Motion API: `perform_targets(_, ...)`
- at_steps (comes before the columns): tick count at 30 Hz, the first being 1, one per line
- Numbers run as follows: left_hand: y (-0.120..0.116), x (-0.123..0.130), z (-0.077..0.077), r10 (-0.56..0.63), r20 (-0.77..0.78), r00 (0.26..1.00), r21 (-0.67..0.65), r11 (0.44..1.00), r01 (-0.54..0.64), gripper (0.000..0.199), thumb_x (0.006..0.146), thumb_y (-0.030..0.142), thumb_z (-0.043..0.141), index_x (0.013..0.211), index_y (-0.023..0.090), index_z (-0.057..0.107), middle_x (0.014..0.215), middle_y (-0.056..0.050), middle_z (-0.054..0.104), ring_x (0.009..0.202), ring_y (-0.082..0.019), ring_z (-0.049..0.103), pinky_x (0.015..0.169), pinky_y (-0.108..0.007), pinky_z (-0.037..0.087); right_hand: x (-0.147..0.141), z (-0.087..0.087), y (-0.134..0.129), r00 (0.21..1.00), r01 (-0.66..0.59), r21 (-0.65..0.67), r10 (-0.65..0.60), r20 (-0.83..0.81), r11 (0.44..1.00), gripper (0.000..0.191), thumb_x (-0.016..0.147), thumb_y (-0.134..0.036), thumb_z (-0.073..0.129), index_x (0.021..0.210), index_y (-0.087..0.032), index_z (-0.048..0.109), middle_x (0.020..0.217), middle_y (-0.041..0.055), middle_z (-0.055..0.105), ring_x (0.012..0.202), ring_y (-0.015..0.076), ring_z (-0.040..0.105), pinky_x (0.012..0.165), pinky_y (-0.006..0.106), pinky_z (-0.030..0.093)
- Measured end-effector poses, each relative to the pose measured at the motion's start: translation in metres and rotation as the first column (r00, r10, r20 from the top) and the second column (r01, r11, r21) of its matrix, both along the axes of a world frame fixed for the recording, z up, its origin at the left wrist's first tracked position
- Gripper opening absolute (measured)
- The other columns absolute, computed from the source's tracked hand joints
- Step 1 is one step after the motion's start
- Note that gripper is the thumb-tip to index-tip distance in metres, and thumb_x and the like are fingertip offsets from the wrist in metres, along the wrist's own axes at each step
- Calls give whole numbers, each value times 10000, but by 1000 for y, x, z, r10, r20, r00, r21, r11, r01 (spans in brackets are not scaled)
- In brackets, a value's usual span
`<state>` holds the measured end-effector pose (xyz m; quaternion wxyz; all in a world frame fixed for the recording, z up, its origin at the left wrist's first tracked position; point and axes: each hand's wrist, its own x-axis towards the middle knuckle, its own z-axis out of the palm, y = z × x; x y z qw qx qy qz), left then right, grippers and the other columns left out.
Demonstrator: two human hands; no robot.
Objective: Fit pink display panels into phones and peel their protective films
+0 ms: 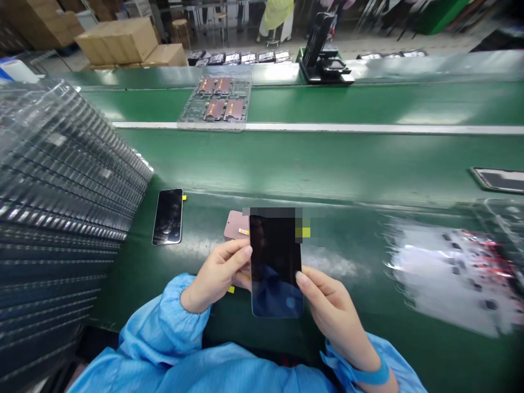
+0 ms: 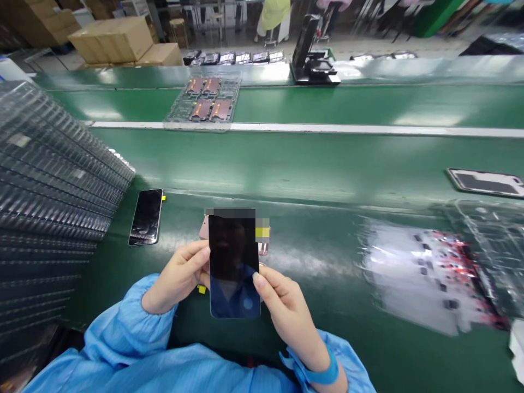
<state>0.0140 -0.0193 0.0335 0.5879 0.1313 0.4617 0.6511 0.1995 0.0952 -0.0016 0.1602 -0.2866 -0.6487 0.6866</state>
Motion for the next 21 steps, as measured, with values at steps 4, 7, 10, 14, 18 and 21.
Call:
perform_targets(4, -2, -2, 0, 12, -64, 998, -58, 998, -16, 377, 768, 486, 761, 933, 155, 689, 650, 19, 693, 509, -110, 684, 503, -194, 597, 1, 1, 1, 999, -19, 44, 17, 28, 999, 401, 942, -492, 542, 1104, -190, 749, 665, 32, 677, 643, 203, 605, 656, 322, 543)
perform_targets(7, -3, -2, 2, 42, -113, 993, -66, 997, -50, 352, 756, 458, 780, 919, 165, 673, 657, 35, 692, 489, -94, 672, 475, -167, 577, 0, 2, 2, 998, -47, 45, 45, 40, 998, 395, 947, -485, 536, 1116, -199, 748, 678, 28, 674, 630, 192, 588, 663, 321, 532)
perform_targets(10, -3, -1, 4, 41, -132, 990, -48, 998, -48, 335, 764, 446, 776, 865, 159, 634, 621, 39, 683, 460, -95, 661, 445, -159, 556, 0, 1, 2, 996, -77, 23, 76, 38, 997, 380, 965, -467, 514, 1159, -225, 733, 736, 29, 672, 663, 184, 572, 685, 316, 517)
perform_targets(14, -1, 1, 6, 41, -131, 991, -27, 999, -44, 299, 793, 396, 763, 832, 164, 579, 594, 42, 687, 452, -97, 663, 438, -147, 541, 2, -2, 2, 995, -101, -7, 101, 27, 995, 347, 977, -439, 509, 1193, -265, 717, 809, 28, 682, 717, 181, 574, 711, 310, 501)
perform_targets(18, -1, 1, 7, 47, -132, 990, -17, 999, -50, 281, 803, 370, 759, 829, 164, 569, 589, 52, 686, 456, -84, 663, 440, -128, 535, 2, -1, 2, 995, -101, -18, 102, 18, 995, 335, 981, -428, 510, 1212, -285, 706, 896, 32, 722, 782, 190, 606, 750, 312, 506)
perform_targets(21, -2, 1, 6, 41, -153, 987, -20, 999, -44, 273, 813, 370, 749, 834, 163, 573, 587, 53, 685, 453, -79, 660, 442, -125, 538, 1, 1, 2, 994, -106, -34, 107, 3, 994, 331, 980, -433, 513, 1200, -289, 713, 961, 34, 746, 815, 196, 631, 788, 319, 515)
